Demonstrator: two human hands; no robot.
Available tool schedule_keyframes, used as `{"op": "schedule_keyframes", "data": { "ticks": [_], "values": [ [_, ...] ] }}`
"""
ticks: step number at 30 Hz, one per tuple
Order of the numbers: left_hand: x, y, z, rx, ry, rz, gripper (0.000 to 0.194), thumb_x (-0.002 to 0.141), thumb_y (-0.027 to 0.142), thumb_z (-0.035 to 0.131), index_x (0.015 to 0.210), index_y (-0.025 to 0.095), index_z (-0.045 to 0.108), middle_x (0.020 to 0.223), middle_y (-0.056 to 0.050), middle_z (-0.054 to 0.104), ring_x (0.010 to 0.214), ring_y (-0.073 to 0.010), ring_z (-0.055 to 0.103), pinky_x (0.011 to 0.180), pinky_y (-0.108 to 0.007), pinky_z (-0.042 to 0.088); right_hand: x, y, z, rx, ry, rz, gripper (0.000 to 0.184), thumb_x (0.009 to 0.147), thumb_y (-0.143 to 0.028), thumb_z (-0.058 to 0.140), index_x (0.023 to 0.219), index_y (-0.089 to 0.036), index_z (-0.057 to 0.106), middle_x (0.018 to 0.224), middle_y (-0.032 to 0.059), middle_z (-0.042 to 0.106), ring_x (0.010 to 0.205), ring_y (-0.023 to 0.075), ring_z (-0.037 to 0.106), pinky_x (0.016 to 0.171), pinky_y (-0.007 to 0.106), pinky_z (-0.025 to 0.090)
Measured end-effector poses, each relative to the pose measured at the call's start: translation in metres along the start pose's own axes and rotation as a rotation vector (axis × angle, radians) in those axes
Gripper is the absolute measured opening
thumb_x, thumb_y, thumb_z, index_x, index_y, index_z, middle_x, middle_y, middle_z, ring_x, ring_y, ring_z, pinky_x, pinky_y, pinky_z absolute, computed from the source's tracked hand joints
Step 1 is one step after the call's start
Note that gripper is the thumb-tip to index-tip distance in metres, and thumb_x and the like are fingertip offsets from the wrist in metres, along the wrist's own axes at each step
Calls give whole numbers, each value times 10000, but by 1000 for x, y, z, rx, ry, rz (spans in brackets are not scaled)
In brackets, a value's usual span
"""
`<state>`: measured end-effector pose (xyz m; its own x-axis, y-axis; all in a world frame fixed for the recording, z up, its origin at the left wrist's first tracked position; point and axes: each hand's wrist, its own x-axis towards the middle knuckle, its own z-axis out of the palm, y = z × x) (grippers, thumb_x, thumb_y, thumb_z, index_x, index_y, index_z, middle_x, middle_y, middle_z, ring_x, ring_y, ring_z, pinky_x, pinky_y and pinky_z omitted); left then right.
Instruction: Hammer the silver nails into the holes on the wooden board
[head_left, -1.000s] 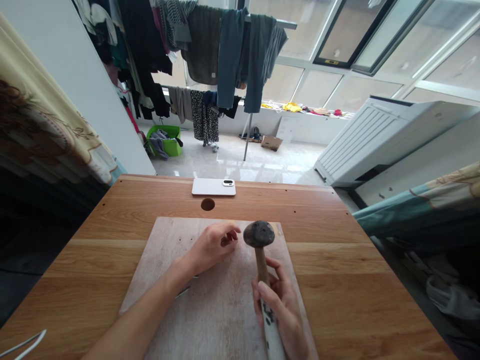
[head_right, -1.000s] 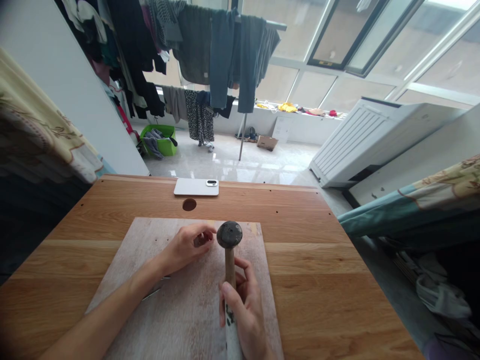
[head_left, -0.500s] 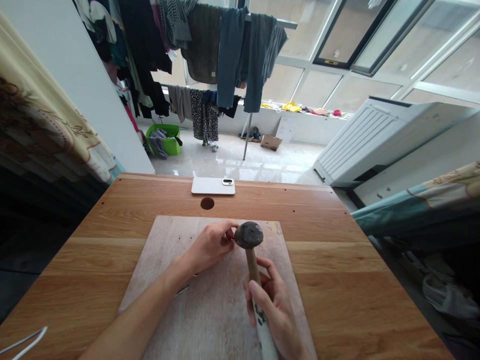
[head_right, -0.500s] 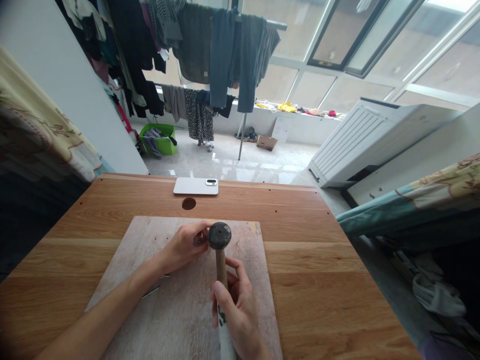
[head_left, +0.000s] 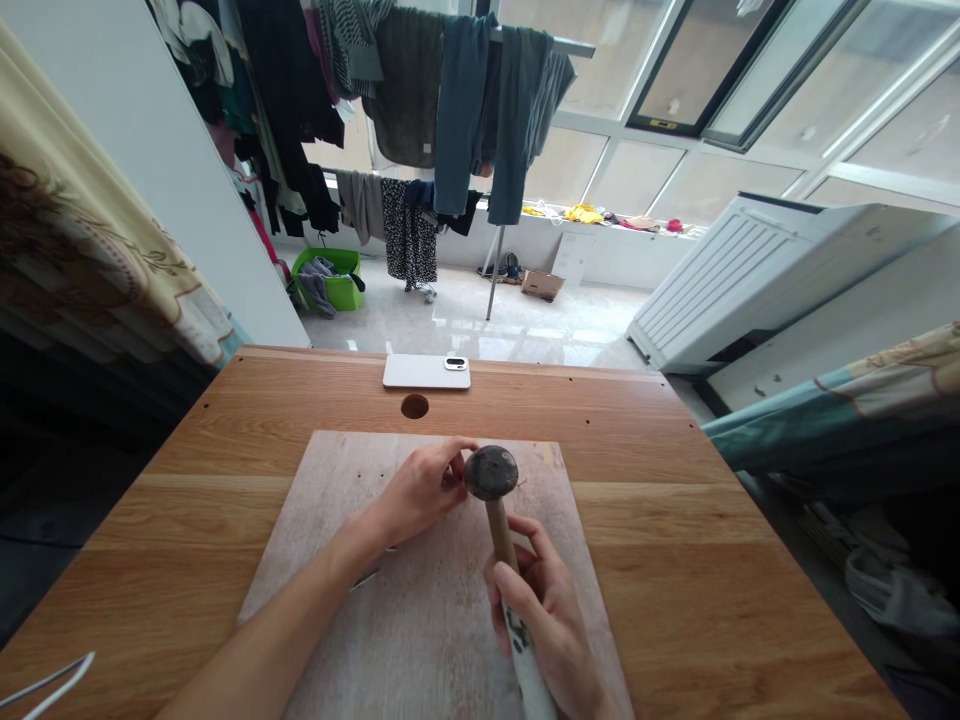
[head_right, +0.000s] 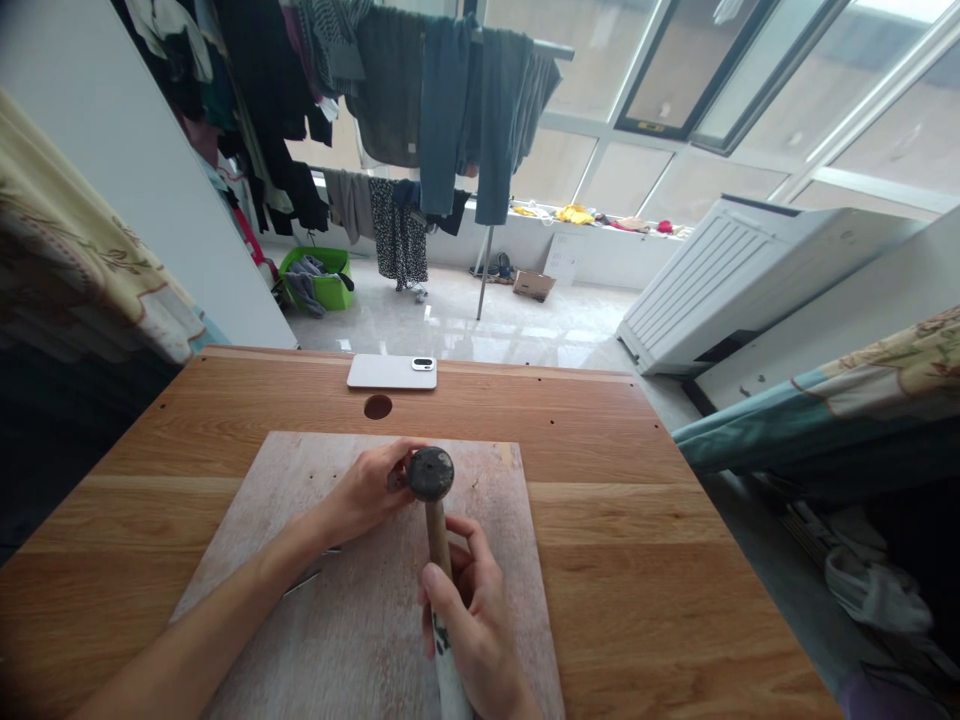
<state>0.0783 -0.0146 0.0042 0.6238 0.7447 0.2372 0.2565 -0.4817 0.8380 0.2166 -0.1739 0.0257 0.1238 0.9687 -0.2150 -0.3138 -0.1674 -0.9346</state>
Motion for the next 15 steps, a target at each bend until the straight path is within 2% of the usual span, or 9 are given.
{"op": "schedule_keyframes", "data": {
  "ticks": [10, 15],
  "values": [
    [0, -1, 2, 44, 2, 15, 415, 781, 30, 636, 1163, 189, 653, 788, 23, 673, 699, -138, 624, 683, -237, 468, 2, -1, -3, -36, 28, 13, 480, 910, -571, 714, 1201, -229, 545, 667, -83, 546, 418, 61, 445, 364, 155, 391],
    [0, 0, 1, 44, -11, 14, 398, 793, 53, 644, 1164, 195, 660, 852, -2, 716, 750, -156, 657, 716, -258, 493, 2, 1, -2, -56, 29, 29, 481, 910, -572, 717, 1204, -230, 551, 676, -73, 560, 430, 73, 458, 369, 170, 404]
  ]
}}
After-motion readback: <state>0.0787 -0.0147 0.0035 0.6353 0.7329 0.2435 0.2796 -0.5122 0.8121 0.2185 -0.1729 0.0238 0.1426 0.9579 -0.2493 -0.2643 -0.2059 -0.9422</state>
